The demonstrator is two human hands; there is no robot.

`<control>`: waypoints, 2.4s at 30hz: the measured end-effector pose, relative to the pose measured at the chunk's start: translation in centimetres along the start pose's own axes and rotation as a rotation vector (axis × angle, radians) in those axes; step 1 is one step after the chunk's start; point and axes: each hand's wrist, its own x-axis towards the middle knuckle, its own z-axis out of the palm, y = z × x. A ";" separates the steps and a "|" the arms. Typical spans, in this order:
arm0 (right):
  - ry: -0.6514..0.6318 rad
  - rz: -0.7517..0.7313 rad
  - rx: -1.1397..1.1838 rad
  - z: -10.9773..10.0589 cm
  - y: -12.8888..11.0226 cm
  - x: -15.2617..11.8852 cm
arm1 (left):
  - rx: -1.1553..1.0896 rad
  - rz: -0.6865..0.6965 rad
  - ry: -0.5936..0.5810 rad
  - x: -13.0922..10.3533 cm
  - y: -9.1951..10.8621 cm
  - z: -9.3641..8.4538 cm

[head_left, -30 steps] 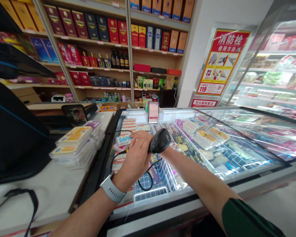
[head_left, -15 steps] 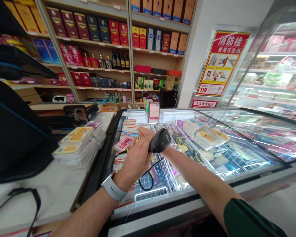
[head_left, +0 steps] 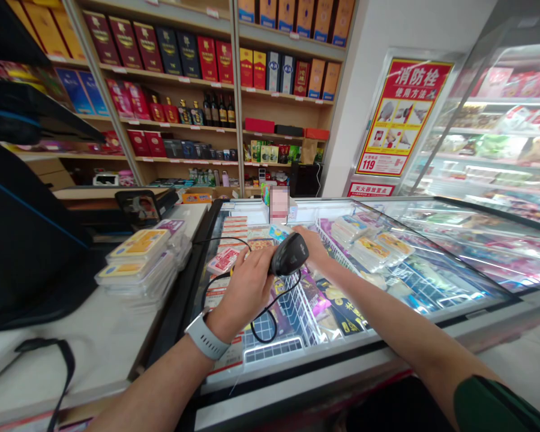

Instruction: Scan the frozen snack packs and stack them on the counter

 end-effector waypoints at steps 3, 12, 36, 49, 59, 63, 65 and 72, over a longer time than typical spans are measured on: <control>-0.010 0.076 -0.109 -1.2 1.6 -1.7 | 0.000 0.009 0.004 -0.1 0.0 0.1; 0.046 0.113 -0.123 -0.4 6.2 -5.0 | 0.035 0.011 0.010 -0.2 -0.7 0.7; 0.066 -0.042 0.146 0.6 8.4 -5.5 | 0.039 -0.005 -0.011 -0.3 -0.8 0.7; 0.139 0.004 0.303 0.8 9.0 -5.2 | 0.033 -0.004 -0.018 -0.3 -0.9 0.7; 0.054 -0.008 0.225 0.9 9.2 -5.2 | 0.048 0.013 0.000 -0.3 -1.1 0.8; 0.055 0.058 0.181 0.6 9.2 -5.3 | 0.042 0.016 0.002 -0.2 -1.1 0.7; 0.051 0.090 0.175 0.5 9.3 -5.3 | 0.038 0.011 0.003 -0.2 -1.0 0.7; 0.147 0.162 0.031 0.1 9.5 -5.2 | 0.047 -0.001 0.003 -0.2 -1.1 0.8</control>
